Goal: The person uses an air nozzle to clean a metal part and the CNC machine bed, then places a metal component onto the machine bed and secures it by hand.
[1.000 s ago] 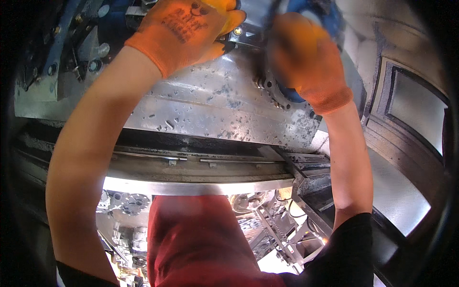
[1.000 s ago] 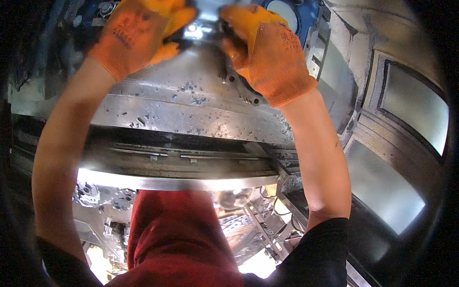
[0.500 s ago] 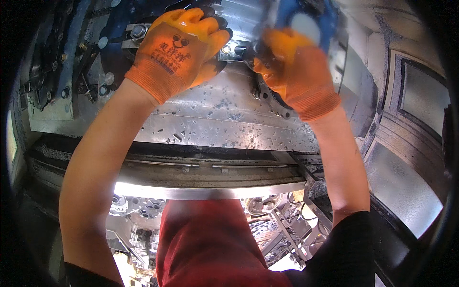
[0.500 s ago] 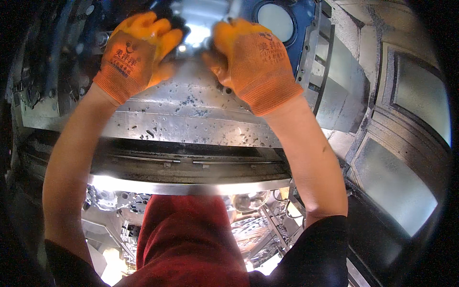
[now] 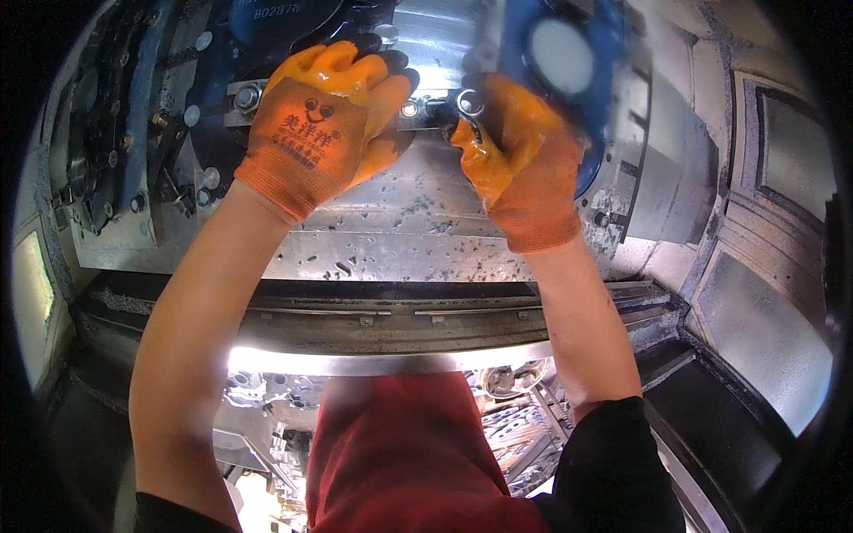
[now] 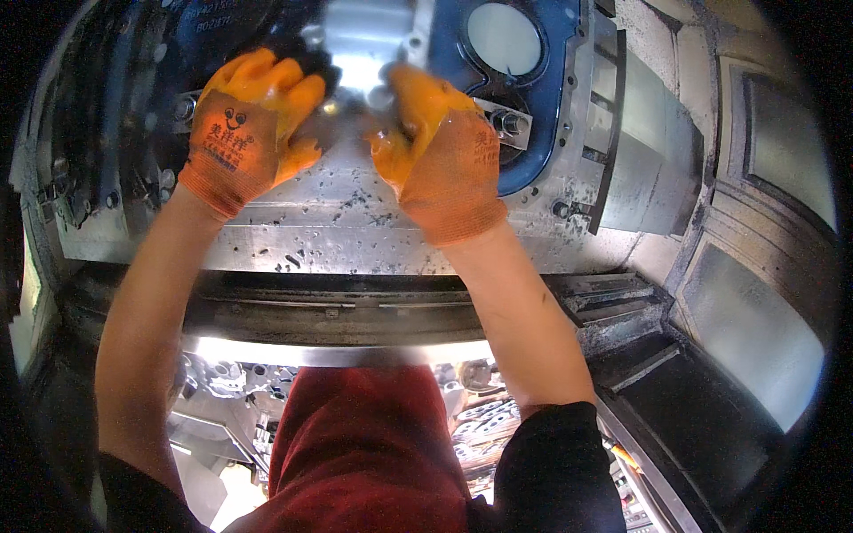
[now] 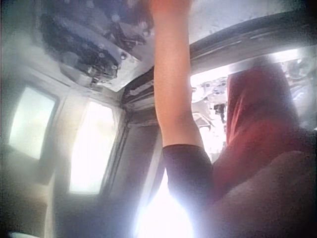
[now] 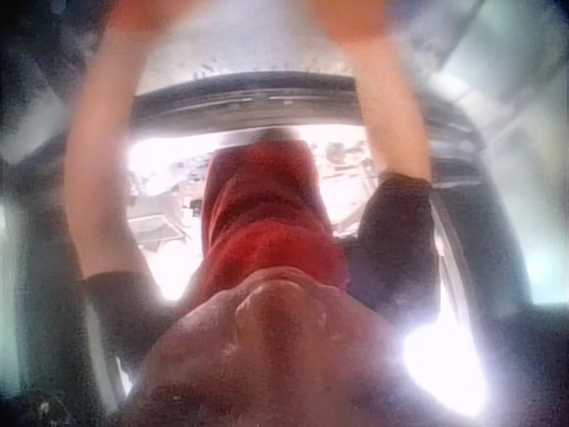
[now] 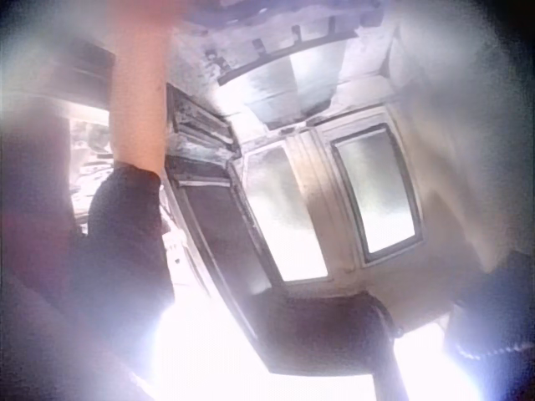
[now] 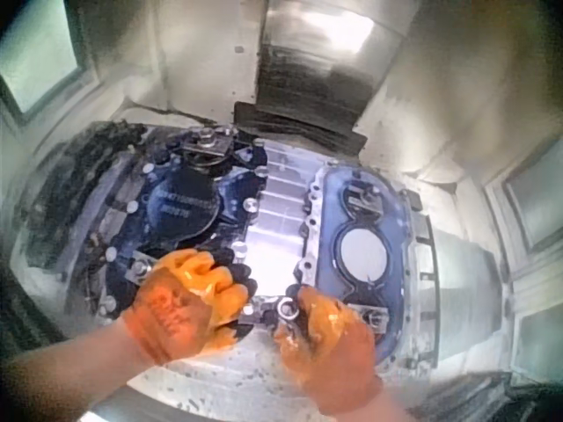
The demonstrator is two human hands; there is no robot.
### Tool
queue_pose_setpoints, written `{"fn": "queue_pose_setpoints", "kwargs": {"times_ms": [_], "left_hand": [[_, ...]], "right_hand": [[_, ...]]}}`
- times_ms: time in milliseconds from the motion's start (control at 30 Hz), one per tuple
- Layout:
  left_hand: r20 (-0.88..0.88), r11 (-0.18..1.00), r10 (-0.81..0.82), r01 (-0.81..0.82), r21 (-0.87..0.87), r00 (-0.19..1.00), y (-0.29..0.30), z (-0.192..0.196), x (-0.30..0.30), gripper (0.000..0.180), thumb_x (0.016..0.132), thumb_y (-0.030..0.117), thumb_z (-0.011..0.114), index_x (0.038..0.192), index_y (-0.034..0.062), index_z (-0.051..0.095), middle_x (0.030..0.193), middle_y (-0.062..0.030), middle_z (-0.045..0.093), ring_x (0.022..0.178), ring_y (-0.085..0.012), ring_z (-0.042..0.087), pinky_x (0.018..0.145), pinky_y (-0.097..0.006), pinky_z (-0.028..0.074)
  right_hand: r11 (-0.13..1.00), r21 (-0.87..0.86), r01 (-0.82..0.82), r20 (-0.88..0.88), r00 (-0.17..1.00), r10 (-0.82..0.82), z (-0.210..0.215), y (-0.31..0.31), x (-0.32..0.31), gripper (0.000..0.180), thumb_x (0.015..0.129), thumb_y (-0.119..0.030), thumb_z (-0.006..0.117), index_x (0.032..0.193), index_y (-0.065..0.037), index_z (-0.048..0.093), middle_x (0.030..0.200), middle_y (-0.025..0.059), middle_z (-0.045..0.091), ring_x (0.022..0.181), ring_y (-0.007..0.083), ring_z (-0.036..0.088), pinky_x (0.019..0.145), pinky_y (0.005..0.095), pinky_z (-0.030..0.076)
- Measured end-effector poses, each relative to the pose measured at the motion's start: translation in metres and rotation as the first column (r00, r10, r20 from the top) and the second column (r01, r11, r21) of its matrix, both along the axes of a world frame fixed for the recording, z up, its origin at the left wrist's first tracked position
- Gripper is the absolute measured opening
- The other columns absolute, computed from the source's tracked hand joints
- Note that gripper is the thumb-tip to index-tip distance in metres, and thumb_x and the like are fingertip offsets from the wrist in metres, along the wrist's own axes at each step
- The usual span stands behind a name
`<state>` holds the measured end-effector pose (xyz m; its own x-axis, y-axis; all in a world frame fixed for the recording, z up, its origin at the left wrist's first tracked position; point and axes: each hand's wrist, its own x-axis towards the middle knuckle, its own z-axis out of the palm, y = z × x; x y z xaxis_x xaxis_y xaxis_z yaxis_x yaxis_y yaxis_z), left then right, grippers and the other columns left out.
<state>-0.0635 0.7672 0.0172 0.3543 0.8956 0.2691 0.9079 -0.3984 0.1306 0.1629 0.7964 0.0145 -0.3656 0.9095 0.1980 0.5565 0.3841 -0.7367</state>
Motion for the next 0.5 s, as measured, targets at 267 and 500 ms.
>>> {"fn": "queue_pose_setpoints", "kwargs": {"times_ms": [267,500], "left_hand": [[-0.062,1.000,-0.010,0.009,-0.016,0.998,0.003,0.004,-0.001,0.044,0.070,0.035,0.079,0.109,0.0178,0.066,0.094,-0.0018,0.064,0.097,-0.0248,0.063,0.092,-0.041,0.050],[-0.117,0.995,-0.007,-0.004,-0.095,0.993,0.002,0.007,-0.002,0.053,0.071,0.040,0.077,0.118,0.0198,0.065,0.103,-0.0023,0.064,0.102,-0.0253,0.062,0.096,-0.041,0.049]], "right_hand": [[0.967,-0.082,0.242,-0.026,0.969,-0.245,0.004,-0.063,-0.022,0.040,0.079,-0.013,0.084,0.112,0.000,0.066,0.090,0.0129,0.072,0.079,0.0181,0.068,0.074,0.0321,0.056],[0.810,-0.585,0.037,-0.570,0.692,-0.443,-0.013,-0.096,-0.012,0.037,0.088,-0.006,0.074,0.122,0.000,0.059,0.100,0.0102,0.064,0.089,0.0186,0.066,0.072,0.0300,0.057]]}}
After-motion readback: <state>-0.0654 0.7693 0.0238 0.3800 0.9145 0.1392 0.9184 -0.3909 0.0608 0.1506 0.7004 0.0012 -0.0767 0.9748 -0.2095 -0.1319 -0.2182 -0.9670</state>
